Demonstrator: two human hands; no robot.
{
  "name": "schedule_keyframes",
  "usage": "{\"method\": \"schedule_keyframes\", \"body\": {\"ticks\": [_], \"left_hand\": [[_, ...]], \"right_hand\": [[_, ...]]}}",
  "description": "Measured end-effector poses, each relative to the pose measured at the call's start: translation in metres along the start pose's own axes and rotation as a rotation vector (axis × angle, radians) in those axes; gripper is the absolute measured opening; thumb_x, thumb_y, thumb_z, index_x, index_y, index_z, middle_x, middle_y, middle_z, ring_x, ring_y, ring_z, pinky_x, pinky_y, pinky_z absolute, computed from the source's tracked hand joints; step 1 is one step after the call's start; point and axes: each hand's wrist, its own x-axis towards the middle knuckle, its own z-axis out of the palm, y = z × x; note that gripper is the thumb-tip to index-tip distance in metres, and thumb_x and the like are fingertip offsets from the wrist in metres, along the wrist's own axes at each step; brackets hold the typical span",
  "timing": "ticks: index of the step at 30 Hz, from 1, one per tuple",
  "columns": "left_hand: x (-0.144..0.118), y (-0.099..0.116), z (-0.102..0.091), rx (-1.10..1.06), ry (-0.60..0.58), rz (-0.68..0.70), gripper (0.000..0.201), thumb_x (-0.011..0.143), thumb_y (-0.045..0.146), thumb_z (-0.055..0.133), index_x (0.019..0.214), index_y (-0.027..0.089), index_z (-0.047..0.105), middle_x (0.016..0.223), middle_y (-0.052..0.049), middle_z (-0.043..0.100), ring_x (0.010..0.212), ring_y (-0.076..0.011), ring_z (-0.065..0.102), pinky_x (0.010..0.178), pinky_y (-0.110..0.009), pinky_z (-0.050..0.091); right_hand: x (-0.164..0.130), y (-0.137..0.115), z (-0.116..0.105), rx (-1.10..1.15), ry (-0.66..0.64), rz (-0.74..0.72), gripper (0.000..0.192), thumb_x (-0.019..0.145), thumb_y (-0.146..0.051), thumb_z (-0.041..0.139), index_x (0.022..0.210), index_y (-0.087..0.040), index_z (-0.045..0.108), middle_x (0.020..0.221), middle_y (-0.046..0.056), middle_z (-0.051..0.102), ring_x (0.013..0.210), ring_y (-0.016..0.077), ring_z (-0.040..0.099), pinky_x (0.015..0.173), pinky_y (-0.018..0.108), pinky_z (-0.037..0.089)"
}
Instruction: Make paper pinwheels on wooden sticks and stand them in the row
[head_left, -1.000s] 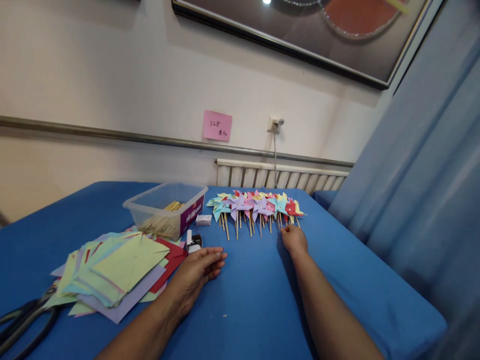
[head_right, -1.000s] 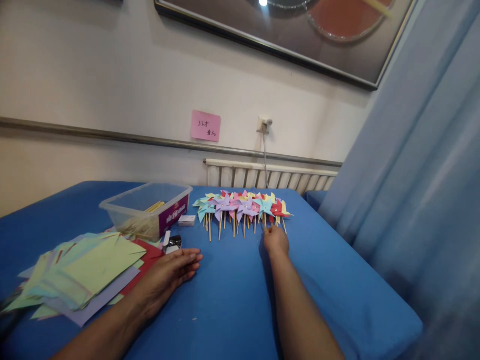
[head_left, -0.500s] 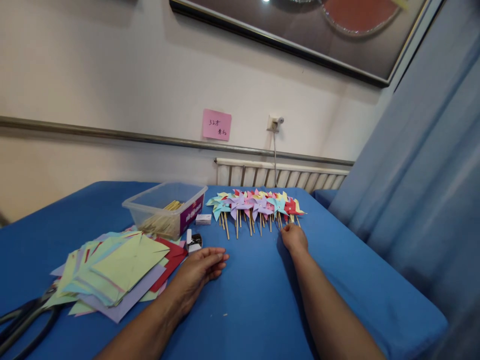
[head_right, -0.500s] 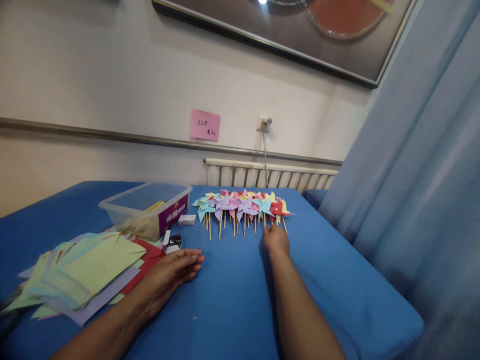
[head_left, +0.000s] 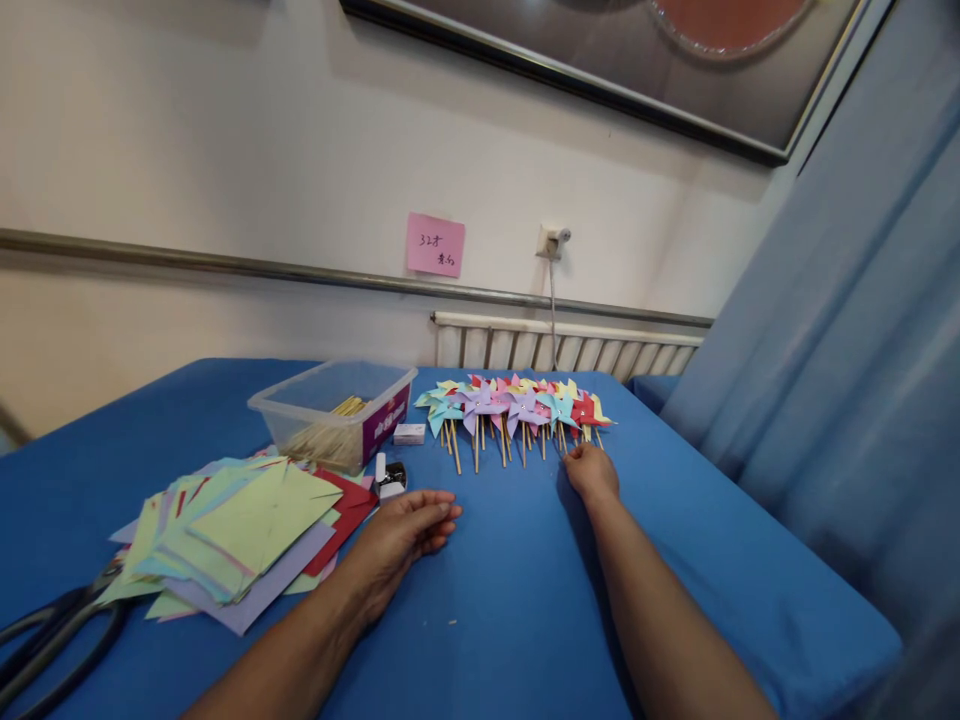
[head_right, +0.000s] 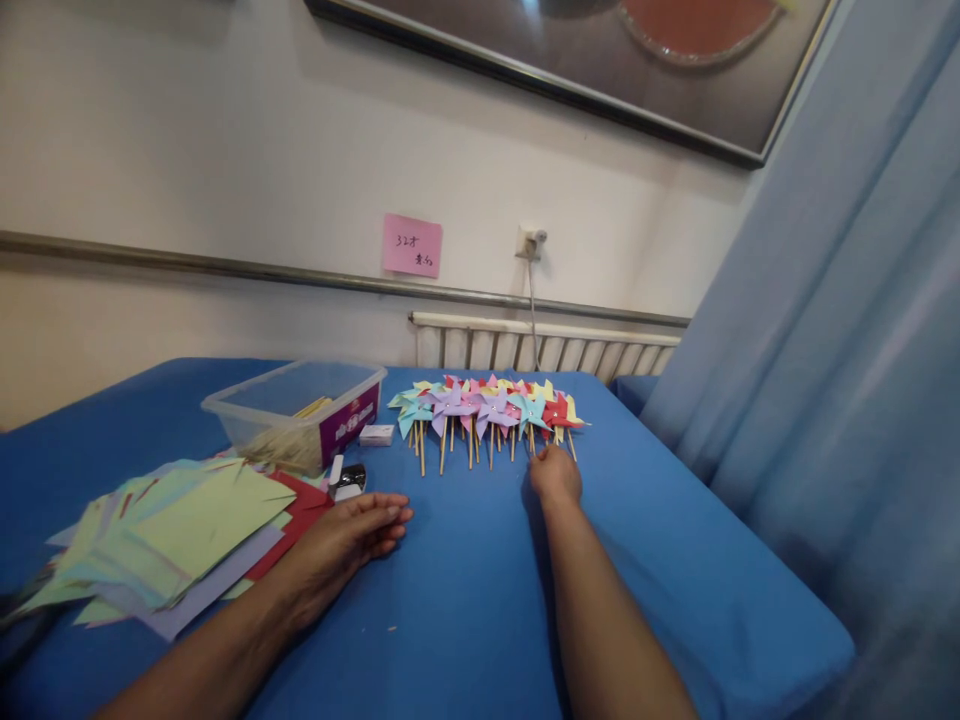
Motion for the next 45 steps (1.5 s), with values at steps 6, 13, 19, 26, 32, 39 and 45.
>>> {"method": "schedule_keyframes", "body": {"ticks": [6, 13, 19, 26, 32, 39, 45], "left_hand": [[-0.003, -0.005, 0.003, 0.079, 0.018, 0.034, 0.023, 0.067, 0.024, 0.073, 0.087, 0.014, 0.065, 0.084, -0.009, 0.072, 0.062, -0.0112, 0.063, 0.06, -0.023, 0.049], [-0.008, -0.016, 0.012, 0.308, -0.04, 0.124, 0.015, 0.068, 0.022, 0.063, 0.082, 0.016, 0.061, 0.074, -0.003, 0.071, 0.059, -0.0112, 0.059, 0.057, -0.023, 0.044], [-0.019, 0.013, -0.011, 0.701, 0.204, 0.444, 0.018, 0.071, 0.026, 0.056, 0.083, 0.018, 0.066, 0.075, -0.003, 0.07, 0.069, -0.0176, 0.063, 0.064, -0.028, 0.047], [-0.048, 0.043, -0.087, 1.431, 0.613, 0.43, 0.05, 0.071, 0.04, 0.062, 0.116, 0.017, 0.061, 0.122, -0.012, 0.063, 0.113, -0.0311, 0.054, 0.095, -0.04, 0.04], [-0.049, 0.033, -0.105, 1.658, 0.592, 0.279, 0.044, 0.076, 0.04, 0.056, 0.112, 0.017, 0.063, 0.115, -0.013, 0.065, 0.106, -0.0318, 0.057, 0.085, -0.039, 0.043], [-0.045, 0.033, -0.11, 1.631, 0.588, 0.275, 0.044, 0.076, 0.045, 0.054, 0.109, 0.017, 0.066, 0.11, -0.013, 0.068, 0.103, -0.0315, 0.059, 0.081, -0.038, 0.044], [-0.037, 0.039, -0.124, 1.432, 0.621, 0.235, 0.052, 0.073, 0.056, 0.054, 0.107, 0.019, 0.067, 0.113, -0.012, 0.069, 0.1, -0.0303, 0.063, 0.079, -0.035, 0.045]], "right_hand": [[-0.01, -0.004, -0.006, 0.025, 0.091, -0.036, 0.026, 0.085, -0.04, 0.052, 0.089, -0.017, 0.063, 0.088, 0.011, 0.069, 0.081, 0.0215, 0.063, 0.061, 0.028, 0.035], [-0.093, -0.05, 0.008, 0.315, 0.087, -0.595, 0.025, 0.086, -0.044, 0.052, 0.077, -0.02, 0.052, 0.07, 0.002, 0.062, 0.062, 0.0168, 0.056, 0.06, 0.027, 0.036], [-0.153, -0.067, 0.021, 0.318, -0.376, -0.979, 0.012, 0.09, -0.029, 0.047, 0.093, -0.02, 0.054, 0.077, 0.001, 0.063, 0.068, 0.0152, 0.057, 0.063, 0.025, 0.038], [-0.143, -0.062, 0.016, 0.301, -0.488, -0.983, 0.011, 0.089, -0.027, 0.052, 0.092, -0.019, 0.059, 0.086, 0.002, 0.065, 0.077, 0.0147, 0.058, 0.069, 0.026, 0.04], [-0.148, -0.063, 0.014, 0.299, -0.606, -1.038, 0.011, 0.088, -0.026, 0.054, 0.09, -0.018, 0.061, 0.085, 0.002, 0.066, 0.075, 0.0135, 0.059, 0.067, 0.024, 0.04], [-0.148, -0.063, 0.013, 0.272, -0.613, -1.024, 0.012, 0.086, -0.027, 0.056, 0.091, -0.019, 0.063, 0.083, 0.002, 0.066, 0.071, 0.0121, 0.057, 0.064, 0.022, 0.039], [-0.147, -0.066, 0.015, 0.271, -0.593, -1.029, 0.012, 0.085, -0.027, 0.058, 0.092, -0.019, 0.063, 0.082, 0.001, 0.066, 0.069, 0.0109, 0.057, 0.061, 0.021, 0.039]]}}
